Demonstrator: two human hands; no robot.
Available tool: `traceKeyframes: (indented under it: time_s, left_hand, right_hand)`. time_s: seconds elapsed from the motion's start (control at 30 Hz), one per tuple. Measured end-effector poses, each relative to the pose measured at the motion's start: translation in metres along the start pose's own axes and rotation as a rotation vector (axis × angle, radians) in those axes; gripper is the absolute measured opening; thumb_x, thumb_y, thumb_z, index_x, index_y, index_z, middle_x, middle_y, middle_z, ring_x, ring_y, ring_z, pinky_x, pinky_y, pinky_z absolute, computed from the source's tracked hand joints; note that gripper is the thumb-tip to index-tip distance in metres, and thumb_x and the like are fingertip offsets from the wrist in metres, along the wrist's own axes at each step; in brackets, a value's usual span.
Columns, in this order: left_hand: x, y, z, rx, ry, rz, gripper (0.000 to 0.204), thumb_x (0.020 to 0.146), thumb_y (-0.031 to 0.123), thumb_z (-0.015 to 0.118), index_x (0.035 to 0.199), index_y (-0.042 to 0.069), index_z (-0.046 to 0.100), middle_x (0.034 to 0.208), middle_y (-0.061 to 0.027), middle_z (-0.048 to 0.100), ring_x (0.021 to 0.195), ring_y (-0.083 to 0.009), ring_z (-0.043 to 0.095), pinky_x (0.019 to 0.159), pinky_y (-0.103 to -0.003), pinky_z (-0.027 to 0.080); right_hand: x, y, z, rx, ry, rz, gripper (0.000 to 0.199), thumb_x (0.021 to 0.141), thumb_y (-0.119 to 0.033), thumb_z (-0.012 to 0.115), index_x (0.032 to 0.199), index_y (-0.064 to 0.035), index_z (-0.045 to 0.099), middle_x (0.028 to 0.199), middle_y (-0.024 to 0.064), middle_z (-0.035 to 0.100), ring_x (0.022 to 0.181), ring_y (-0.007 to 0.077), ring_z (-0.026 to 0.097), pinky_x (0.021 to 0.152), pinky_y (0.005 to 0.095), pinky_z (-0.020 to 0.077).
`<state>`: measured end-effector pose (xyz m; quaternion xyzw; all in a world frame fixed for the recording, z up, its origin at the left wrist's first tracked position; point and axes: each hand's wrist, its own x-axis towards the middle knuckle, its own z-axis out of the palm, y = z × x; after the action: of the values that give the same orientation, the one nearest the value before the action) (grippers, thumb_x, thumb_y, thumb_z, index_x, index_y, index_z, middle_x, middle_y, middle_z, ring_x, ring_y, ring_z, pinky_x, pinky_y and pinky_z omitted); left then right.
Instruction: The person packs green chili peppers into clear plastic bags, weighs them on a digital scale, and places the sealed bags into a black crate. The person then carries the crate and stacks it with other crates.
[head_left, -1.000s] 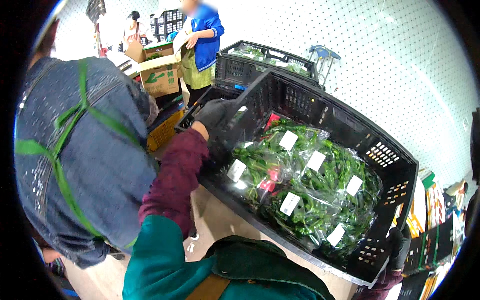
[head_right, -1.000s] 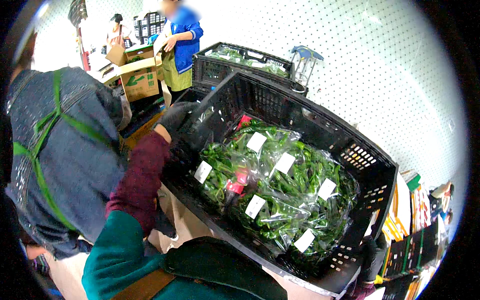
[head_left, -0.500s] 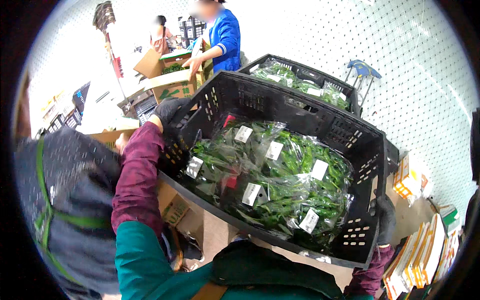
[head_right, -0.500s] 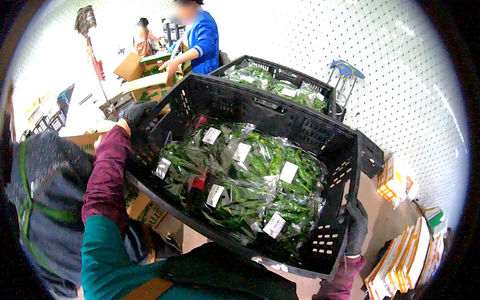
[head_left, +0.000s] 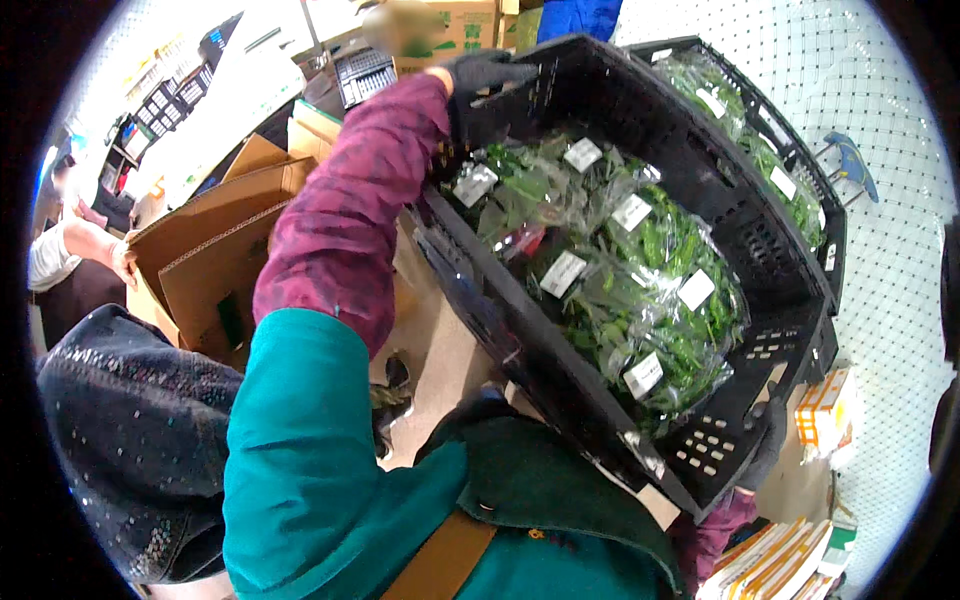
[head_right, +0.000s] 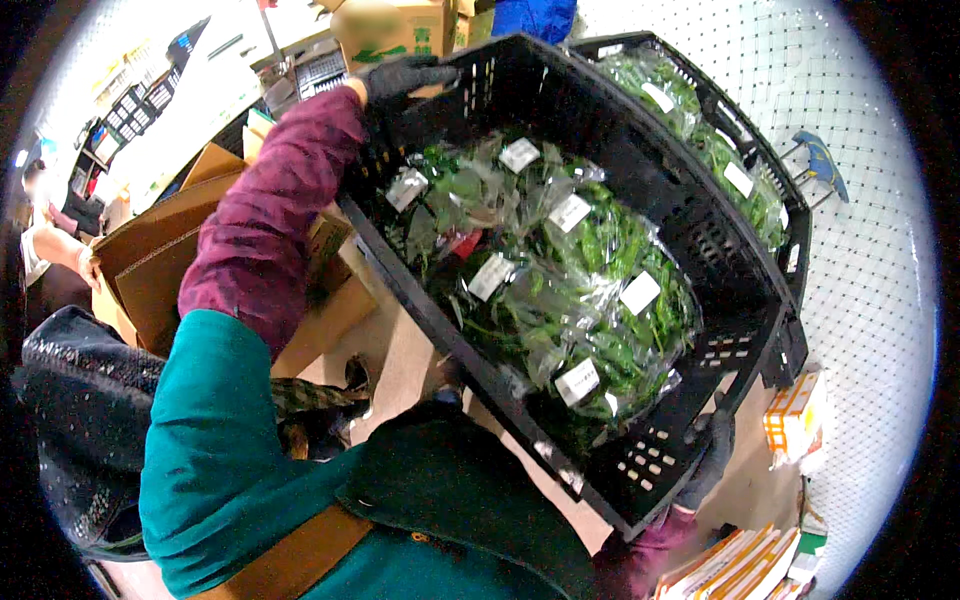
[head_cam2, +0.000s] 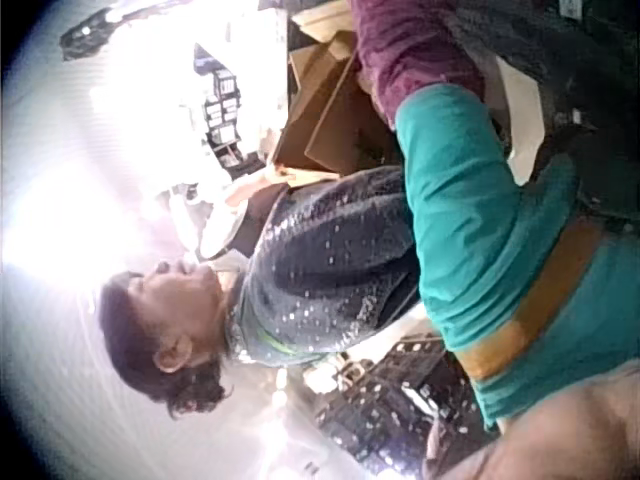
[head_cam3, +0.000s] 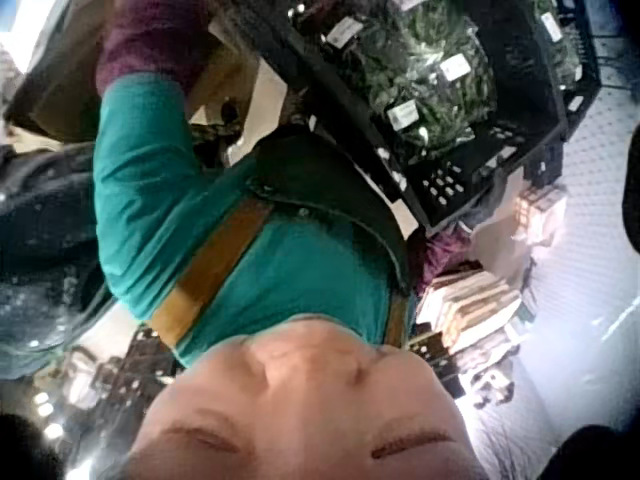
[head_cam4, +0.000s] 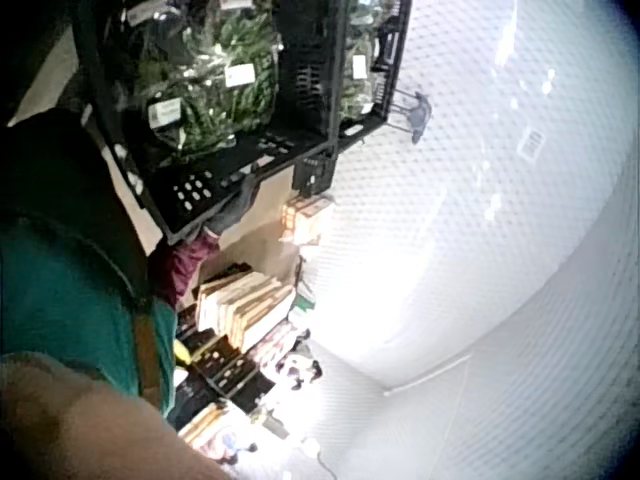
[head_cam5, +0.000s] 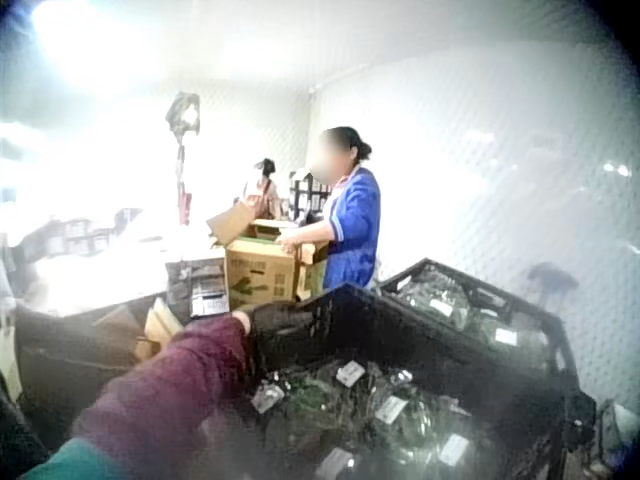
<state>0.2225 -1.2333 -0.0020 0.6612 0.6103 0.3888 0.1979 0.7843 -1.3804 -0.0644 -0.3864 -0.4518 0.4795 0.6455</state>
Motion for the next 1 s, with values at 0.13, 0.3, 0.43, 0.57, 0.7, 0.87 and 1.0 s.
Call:
traceKeyframes:
  time_s: [0.13, 0.3, 0.43, 0.57, 0.7, 0.87, 1.0]
  left_hand:
    - [-0.069, 0.005, -0.047, 0.366, 0.049, -0.092, 0.058, 0.07, 0.051, 0.055, 0.107, 0.007, 0.055, 0.104, -0.0119, 0.057, 0.091, -0.023, 0.055, 0.078, -0.033, 0.043]
    - [-0.13, -0.021, -0.005, 0.239, 0.176, -0.265, 0.043, 0.076, 0.032, 0.057, 0.109, 0.005, 0.054, 0.105, -0.0115, 0.057, 0.092, -0.0226, 0.054, 0.078, -0.031, 0.043]
    - [-0.165, -0.037, -0.003, 0.413, 0.411, 0.055, 0.047, 0.076, 0.038, 0.052, 0.114, 0.011, 0.052, 0.107, -0.0142, 0.057, 0.101, -0.0306, 0.052, 0.087, -0.036, 0.039]
    - [-0.176, -0.01, 0.028, 1.005, 0.222, 0.019, 0.047, 0.083, 0.043, 0.042, 0.121, 0.017, 0.046, 0.126, -0.0149, 0.041, 0.116, -0.0398, 0.031, 0.098, -0.045, 0.024]
    - [-0.194, 0.022, 0.087, 0.45, 0.579, -0.102, 0.066, 0.08, 0.057, 0.041, 0.126, 0.009, 0.038, 0.128, -0.0319, 0.024, 0.119, -0.0447, 0.025, 0.098, -0.043, 0.024]
    - [-0.223, 0.053, 0.12, 0.238, 0.504, 0.013, 0.076, 0.08, 0.059, 0.039, 0.132, 0.005, 0.026, 0.132, -0.0358, 0.007, 0.125, -0.0452, 0.012, 0.103, -0.039, 0.018]
    - [-0.238, 0.061, 0.122, 0.201, 0.482, -0.092, 0.08, 0.079, 0.062, 0.036, 0.135, 0.007, 0.019, 0.135, -0.0342, -0.002, 0.128, -0.0425, 0.005, 0.104, -0.037, 0.015]
  right_hand:
    - [0.025, 0.009, -0.034, -0.112, -0.032, 0.178, 0.03, 0.087, -0.02, 0.046, 0.108, -0.0006, 0.053, 0.069, -0.0016, 0.054, 0.06, 0.0094, 0.052, 0.062, 0.0236, 0.0453]
    - [0.022, -0.03, 0.006, -0.243, -0.041, -0.032, 0.022, 0.085, -0.021, 0.051, 0.096, -0.0026, 0.058, 0.068, 0.0002, 0.054, 0.058, 0.0087, 0.051, 0.053, 0.0188, 0.0421]
    - [0.01, -0.058, 0.013, -0.175, -0.095, 0.049, 0.019, 0.085, -0.019, 0.053, 0.094, -0.0031, 0.058, 0.067, 0.0012, 0.054, 0.057, 0.0084, 0.051, 0.053, 0.0183, 0.0415]
    - [-0.006, -0.046, 0.013, 0.023, -0.019, 0.0, 0.021, 0.085, -0.027, 0.055, 0.087, -0.0073, 0.059, 0.069, -0.0001, 0.055, 0.059, 0.0075, 0.05, 0.054, 0.0193, 0.0407]
    - [0.013, -0.03, -0.009, -0.082, -0.15, 0.025, 0.02, 0.084, -0.031, 0.055, 0.083, -0.0114, 0.056, 0.068, -0.0011, 0.054, 0.058, 0.0077, 0.049, 0.053, 0.0201, 0.0398]
    - [0.009, -0.032, -0.013, 0.061, -0.195, 0.077, 0.018, 0.083, -0.025, 0.056, 0.081, -0.0063, 0.056, 0.067, 0.0022, 0.056, 0.059, 0.0107, 0.054, 0.053, 0.0209, 0.0424]
    - [0.017, -0.02, -0.015, -0.012, -0.193, 0.029, 0.018, 0.083, -0.024, 0.056, 0.083, -0.0062, 0.057, 0.064, 0.0022, 0.056, 0.056, 0.0109, 0.053, 0.053, 0.0213, 0.0423]
